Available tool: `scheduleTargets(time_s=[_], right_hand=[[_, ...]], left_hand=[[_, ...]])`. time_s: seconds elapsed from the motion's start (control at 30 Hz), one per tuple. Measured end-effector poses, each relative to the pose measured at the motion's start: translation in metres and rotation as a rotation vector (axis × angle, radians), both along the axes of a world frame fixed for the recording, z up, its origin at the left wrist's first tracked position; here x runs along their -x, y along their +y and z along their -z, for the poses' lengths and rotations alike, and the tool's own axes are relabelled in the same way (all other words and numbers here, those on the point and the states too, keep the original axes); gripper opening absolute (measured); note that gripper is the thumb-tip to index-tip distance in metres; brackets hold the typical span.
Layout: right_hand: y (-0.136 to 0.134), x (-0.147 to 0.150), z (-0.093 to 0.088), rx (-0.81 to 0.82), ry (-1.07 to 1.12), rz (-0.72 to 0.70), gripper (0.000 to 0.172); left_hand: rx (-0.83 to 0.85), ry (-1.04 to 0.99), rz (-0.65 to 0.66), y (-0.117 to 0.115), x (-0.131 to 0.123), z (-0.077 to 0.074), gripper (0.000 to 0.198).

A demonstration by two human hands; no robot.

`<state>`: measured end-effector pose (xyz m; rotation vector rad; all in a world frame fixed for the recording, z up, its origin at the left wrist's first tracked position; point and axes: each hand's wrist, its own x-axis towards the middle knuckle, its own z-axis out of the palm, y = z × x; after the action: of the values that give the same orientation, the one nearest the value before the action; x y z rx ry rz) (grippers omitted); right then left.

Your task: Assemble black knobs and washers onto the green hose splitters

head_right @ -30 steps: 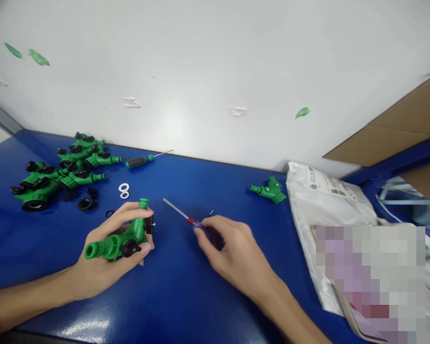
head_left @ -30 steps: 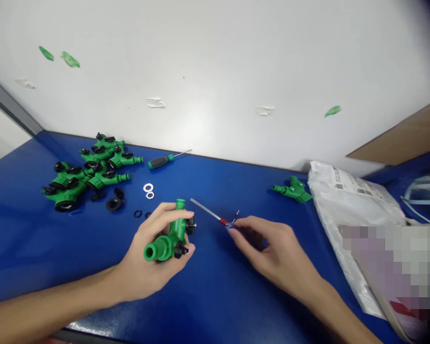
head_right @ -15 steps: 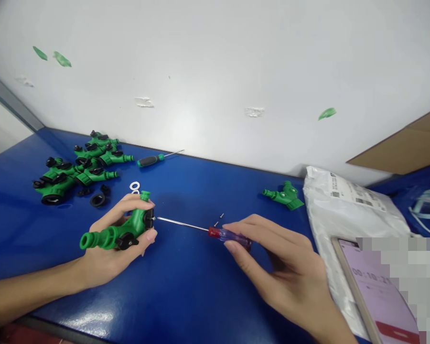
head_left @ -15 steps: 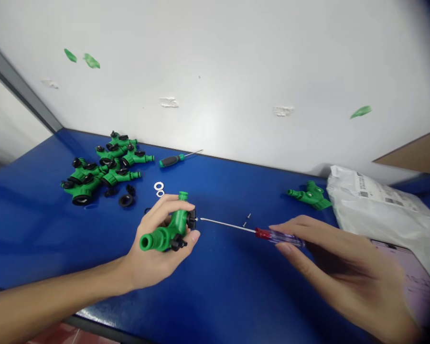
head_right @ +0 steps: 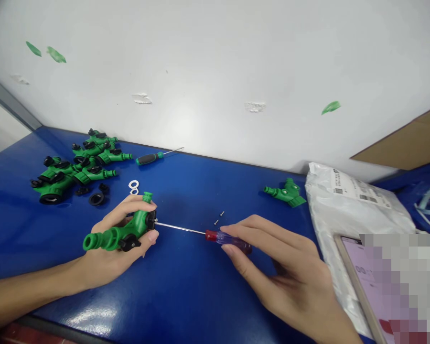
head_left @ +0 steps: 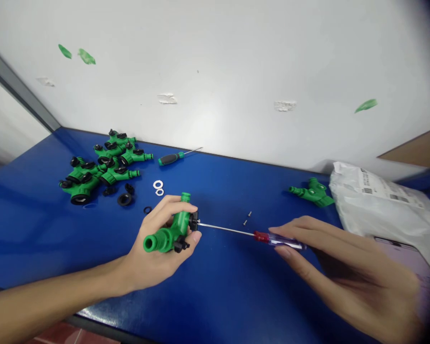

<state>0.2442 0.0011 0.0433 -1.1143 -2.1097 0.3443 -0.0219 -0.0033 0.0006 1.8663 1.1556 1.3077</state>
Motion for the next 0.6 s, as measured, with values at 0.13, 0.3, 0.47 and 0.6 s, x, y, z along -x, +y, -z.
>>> scheduleTargets(time_s=[0.13,0.3,0.47,0.6], right_hand=[[-0.001,-0.0017,-0.0011,-0.012,-0.003,-0.005,0.021],[0.0008,-0.0026,-0.0021,-0.043,0.033,-0.003,0.022],[0.0023,0.0001,-0.0064,-0.052,0.01,-0.006,0.021],[0.0019,-0.0003,-0.0081,-0.041,-0.014,-0.006,0.021]], left_hand=[[-0.065,0.09,-0.033,0.0001,0.001,0.0,0.031],[-0.037,0.051,-0.017,0.0005,0.0013,0.0005,0.031],[-0.033,0.06,-0.02,0.0007,0.0012,-0.0003,0.031],[-0.017,0.069,-0.01,0.0004,0.0009,-0.0007,0.029]])
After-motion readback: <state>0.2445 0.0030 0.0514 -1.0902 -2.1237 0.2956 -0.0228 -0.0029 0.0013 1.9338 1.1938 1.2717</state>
